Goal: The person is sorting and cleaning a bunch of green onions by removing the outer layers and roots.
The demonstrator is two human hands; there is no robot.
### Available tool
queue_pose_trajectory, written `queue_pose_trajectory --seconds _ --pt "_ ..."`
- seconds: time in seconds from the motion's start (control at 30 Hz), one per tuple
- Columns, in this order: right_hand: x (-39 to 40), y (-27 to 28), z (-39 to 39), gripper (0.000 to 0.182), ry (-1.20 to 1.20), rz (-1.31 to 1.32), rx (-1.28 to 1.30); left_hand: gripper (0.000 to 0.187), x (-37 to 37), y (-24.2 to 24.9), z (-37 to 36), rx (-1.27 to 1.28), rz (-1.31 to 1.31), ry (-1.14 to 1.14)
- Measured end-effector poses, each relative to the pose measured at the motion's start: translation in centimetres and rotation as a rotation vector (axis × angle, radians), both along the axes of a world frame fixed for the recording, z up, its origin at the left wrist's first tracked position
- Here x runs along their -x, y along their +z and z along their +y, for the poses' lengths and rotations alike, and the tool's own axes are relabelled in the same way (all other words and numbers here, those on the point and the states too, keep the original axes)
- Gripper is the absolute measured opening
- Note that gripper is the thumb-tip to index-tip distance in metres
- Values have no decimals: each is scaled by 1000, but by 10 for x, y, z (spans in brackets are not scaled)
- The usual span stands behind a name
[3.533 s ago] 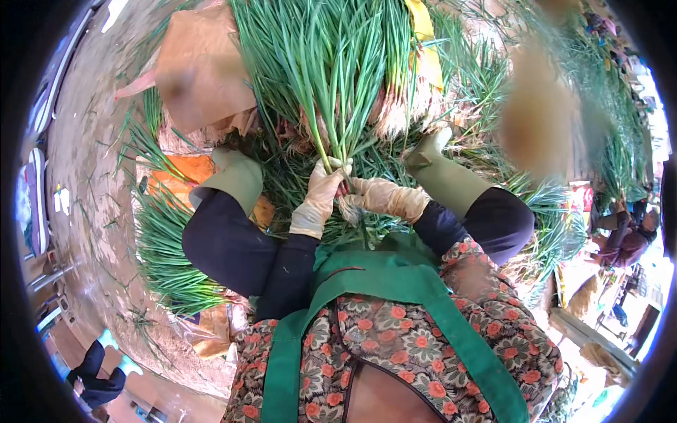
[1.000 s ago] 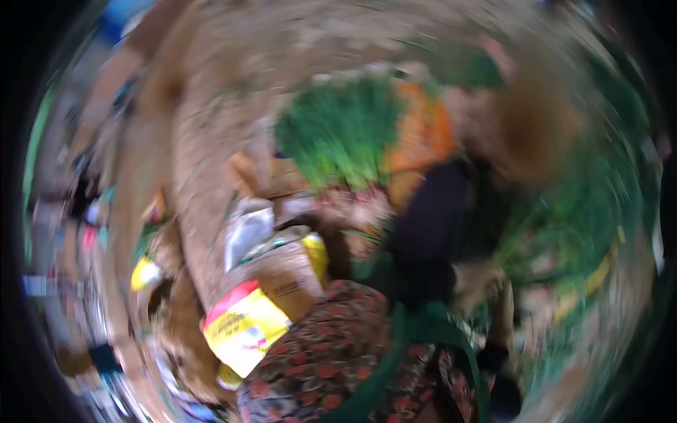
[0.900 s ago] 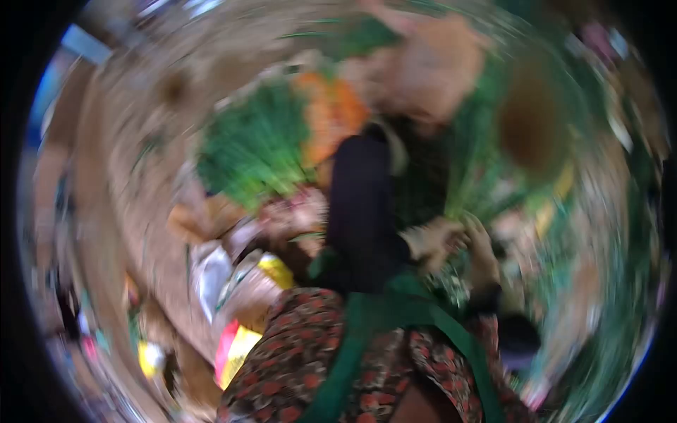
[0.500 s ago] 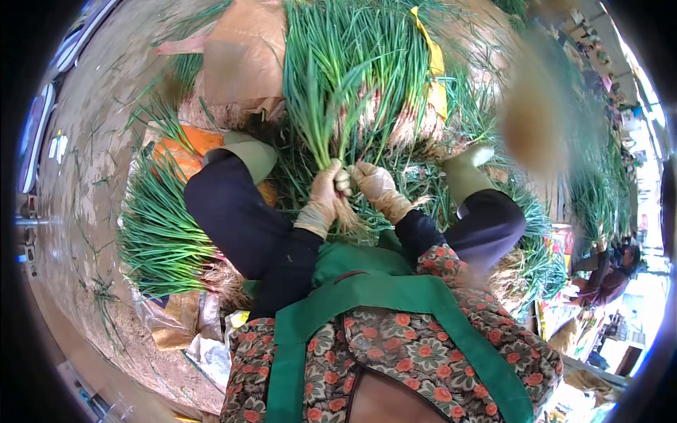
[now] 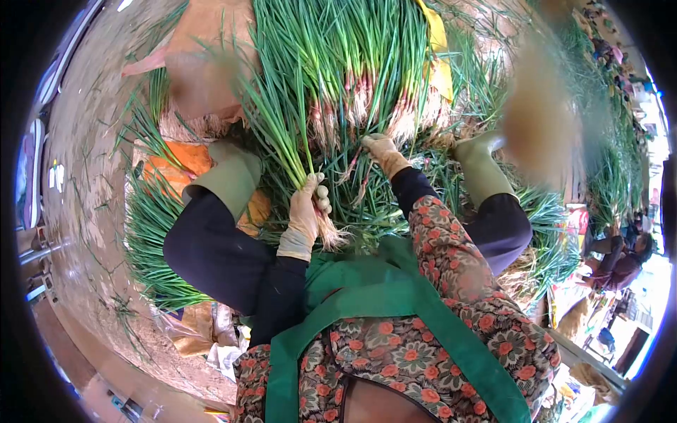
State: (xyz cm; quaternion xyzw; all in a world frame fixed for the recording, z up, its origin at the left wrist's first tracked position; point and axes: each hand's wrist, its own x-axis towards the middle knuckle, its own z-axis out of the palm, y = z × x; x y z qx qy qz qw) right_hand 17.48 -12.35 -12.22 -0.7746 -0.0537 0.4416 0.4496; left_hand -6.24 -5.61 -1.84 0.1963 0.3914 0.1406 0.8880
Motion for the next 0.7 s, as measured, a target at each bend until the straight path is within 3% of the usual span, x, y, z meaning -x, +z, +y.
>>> queue_pose_trajectory --seconds 0.13,0.2,0.23,0.27,0.3,0.33,0.4,0.43,0.5,0.57,0.6,0.63,0.67,0.7 --pt "-19 6 6 32 156 -511 3 17 -5 -10 -1 -53 13 10" --pt "-24 35 3 22 40 -284 -173 19 -17 5 -10 -105 65 88" --pt "-22 37 -5 20 315 -531 -309 18 -18 2 -13 -149 67 85" --pt "-12 53 -12 18 463 -543 -384 16 -20 -2 -16 -196 64 78" --pt "-2 69 -17 16 605 -543 -468 15 -24 -7 -19 -244 56 70" --pt "29 101 -17 14 610 -304 -493 15 -23 -10 -22 -209 20 1" --pt "65 108 -15 20 543 -34 -269 14 -15 -16 -24 -145 -48 -130" --pt "79 109 -20 25 582 -688 -270 10 -17 8 -25 -126 -24 -203" --pt "85 115 -30 28 372 -763 -46 10 -9 0 -20 -200 0 -159" --pt "59 76 -52 26 225 -748 56 7 -6 6 -18 -210 0 -62" --pt "38 61 -78 27 637 -929 87 6 -4 12 -15 -272 -16 -32" --pt "30 29 -92 26 1058 -807 398 7 -4 19 -12 -264 -63 28" --pt "35 18 -114 30 1192 -480 567 8 -2 22 -10 -254 -106 86" --pt "42 37 -143 34 1416 -459 491 16 -3 21 -7 -240 -100 94"
